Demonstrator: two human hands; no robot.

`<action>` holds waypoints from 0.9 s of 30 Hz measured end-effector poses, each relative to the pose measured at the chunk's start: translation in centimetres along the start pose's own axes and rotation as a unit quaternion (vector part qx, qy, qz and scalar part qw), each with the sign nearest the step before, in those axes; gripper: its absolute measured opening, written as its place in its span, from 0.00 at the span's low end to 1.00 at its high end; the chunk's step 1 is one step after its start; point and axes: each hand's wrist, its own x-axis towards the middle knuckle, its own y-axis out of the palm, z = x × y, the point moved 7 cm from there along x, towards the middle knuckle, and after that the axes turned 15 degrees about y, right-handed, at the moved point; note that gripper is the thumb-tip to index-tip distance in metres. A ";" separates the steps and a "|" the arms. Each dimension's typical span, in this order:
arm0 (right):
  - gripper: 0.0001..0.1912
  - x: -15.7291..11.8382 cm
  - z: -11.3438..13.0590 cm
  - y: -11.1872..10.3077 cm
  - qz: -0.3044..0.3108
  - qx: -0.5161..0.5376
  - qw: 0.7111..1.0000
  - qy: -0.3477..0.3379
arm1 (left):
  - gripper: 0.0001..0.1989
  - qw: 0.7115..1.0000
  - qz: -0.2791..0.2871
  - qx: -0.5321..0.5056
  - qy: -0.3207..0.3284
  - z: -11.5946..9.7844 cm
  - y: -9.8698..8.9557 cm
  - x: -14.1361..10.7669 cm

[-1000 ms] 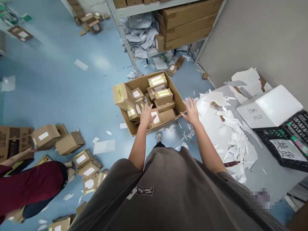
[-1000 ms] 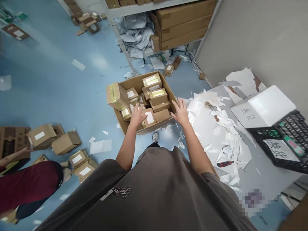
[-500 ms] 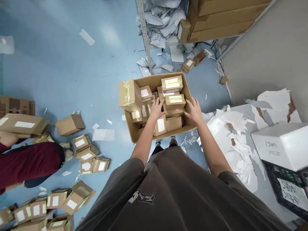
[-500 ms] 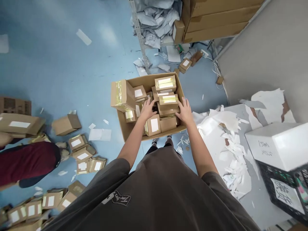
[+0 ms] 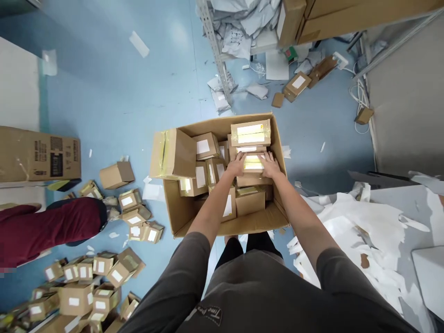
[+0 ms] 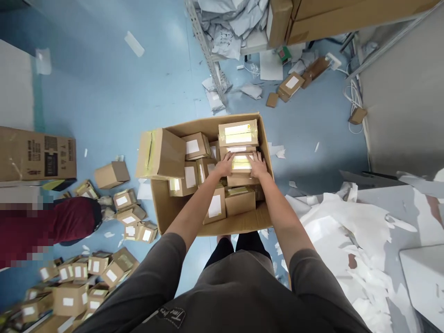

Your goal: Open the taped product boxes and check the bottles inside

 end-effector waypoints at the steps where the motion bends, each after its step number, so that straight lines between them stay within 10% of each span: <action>1: 0.66 0.0 -0.2 0.4 -0.010 0.002 1.000 -0.005 | 0.72 1.000 0.000 0.005 -0.004 -0.1 0.4 0.1; 8: 0.64 -7.1 0.7 0.6 -0.023 -0.031 0.998 -0.054 | 0.66 0.999 -0.041 0.019 0.021 -4.0 1.6 -7.2; 18: 0.52 -27.4 3.8 -8.6 -0.254 0.049 0.966 -0.029 | 0.55 0.954 -0.210 0.126 0.171 -15.1 -8.1 -21.3; 23: 0.57 -38.9 -0.9 -8.9 -0.342 0.085 0.932 0.079 | 0.54 0.918 -0.199 0.159 0.306 -24.4 -8.5 -22.5; 27: 0.58 -48.0 -8.2 -4.4 -0.358 0.113 0.905 0.199 | 0.55 0.883 -0.149 0.149 0.420 -34.2 -3.0 -22.1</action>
